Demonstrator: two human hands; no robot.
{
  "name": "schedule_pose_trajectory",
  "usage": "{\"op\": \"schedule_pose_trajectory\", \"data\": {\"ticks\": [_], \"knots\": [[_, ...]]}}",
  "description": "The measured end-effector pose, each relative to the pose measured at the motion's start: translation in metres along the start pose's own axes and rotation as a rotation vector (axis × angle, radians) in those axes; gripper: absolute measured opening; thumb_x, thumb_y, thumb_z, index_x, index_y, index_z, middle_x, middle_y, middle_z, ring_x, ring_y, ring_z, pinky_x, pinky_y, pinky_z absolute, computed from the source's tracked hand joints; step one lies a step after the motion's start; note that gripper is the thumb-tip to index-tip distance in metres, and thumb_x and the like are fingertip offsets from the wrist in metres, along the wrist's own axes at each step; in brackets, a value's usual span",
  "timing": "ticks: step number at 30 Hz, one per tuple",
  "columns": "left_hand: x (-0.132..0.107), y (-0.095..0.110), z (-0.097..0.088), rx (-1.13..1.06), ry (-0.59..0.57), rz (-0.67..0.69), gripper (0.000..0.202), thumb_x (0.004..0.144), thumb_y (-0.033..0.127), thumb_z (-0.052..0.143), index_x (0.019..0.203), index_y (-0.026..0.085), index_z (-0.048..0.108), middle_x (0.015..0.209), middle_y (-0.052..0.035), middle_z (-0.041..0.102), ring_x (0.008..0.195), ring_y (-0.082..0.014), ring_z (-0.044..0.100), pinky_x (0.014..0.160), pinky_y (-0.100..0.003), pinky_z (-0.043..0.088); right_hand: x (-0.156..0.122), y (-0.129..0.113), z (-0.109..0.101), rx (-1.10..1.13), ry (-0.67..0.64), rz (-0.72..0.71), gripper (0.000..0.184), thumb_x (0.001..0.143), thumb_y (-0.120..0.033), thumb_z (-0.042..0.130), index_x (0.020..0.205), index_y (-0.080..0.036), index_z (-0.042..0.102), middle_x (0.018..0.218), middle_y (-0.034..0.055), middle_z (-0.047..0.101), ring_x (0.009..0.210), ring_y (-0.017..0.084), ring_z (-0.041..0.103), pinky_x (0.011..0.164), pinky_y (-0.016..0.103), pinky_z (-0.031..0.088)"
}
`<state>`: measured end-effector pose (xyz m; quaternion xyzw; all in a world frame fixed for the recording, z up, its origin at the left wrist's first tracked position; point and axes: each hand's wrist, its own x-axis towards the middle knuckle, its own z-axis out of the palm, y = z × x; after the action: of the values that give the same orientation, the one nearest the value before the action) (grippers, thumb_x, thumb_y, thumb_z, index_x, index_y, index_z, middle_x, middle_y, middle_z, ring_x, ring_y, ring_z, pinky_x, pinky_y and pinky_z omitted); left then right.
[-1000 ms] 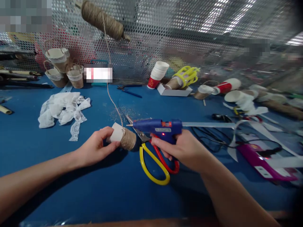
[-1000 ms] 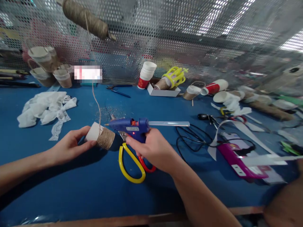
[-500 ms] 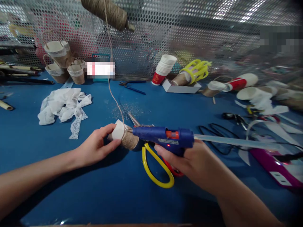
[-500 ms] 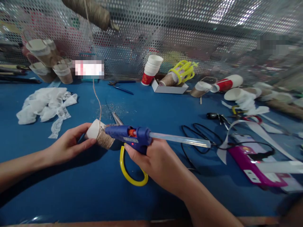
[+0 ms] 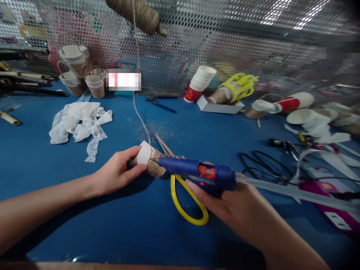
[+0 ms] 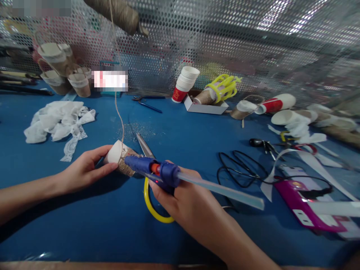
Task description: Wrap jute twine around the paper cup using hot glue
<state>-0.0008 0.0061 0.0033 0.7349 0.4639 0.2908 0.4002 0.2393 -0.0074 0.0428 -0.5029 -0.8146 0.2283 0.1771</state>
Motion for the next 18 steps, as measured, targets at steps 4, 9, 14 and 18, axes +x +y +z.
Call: {"op": "schedule_pose_trajectory", "data": {"ticks": [4, 9, 14, 18], "knots": [[0.000, 0.000, 0.001, -0.002, 0.003, -0.012, 0.029, 0.083, 0.027, 0.046, 0.106, 0.013, 0.052, 0.102, -0.0070, 0.061, 0.090, -0.0194, 0.055, 0.072, -0.026, 0.044, 0.000, -0.002, 0.003, -0.031, 0.007, 0.000, 0.013, 0.075, -0.033, 0.050, 0.076, -0.025, 0.060, 0.074, 0.0050, 0.064, 0.068, 0.022, 0.060, 0.065, 0.035, 0.047], [0.001, 0.000, 0.000, -0.021, 0.002, -0.001, 0.029, 0.083, 0.026, 0.045, 0.107, 0.012, 0.050, 0.102, -0.0074, 0.061, 0.089, -0.0187, 0.055, 0.073, -0.027, 0.044, 0.002, -0.010, 0.000, -0.065, 0.034, 0.021, 0.016, 0.076, -0.032, 0.045, 0.073, -0.024, 0.058, 0.073, 0.0068, 0.063, 0.070, 0.023, 0.060, 0.061, 0.035, 0.047], [0.000, 0.002, 0.000, 0.002, -0.005, -0.004, 0.028, 0.083, 0.026, 0.044, 0.105, 0.011, 0.052, 0.100, -0.0084, 0.061, 0.090, -0.0198, 0.055, 0.073, -0.028, 0.044, 0.001, -0.014, -0.003, 0.016, -0.043, 0.004, 0.017, 0.079, -0.029, 0.043, 0.076, -0.025, 0.060, 0.060, 0.0028, 0.059, 0.057, 0.017, 0.057, 0.048, 0.029, 0.044], [0.000, 0.002, 0.000, 0.010, 0.002, 0.000, 0.027, 0.083, 0.026, 0.044, 0.104, 0.012, 0.052, 0.098, -0.0068, 0.061, 0.089, -0.0190, 0.055, 0.073, -0.027, 0.045, 0.000, -0.013, -0.003, 0.051, -0.043, -0.006, 0.014, 0.077, -0.028, 0.045, 0.078, -0.026, 0.059, 0.059, 0.0016, 0.059, 0.053, 0.016, 0.055, 0.046, 0.028, 0.042]]}}
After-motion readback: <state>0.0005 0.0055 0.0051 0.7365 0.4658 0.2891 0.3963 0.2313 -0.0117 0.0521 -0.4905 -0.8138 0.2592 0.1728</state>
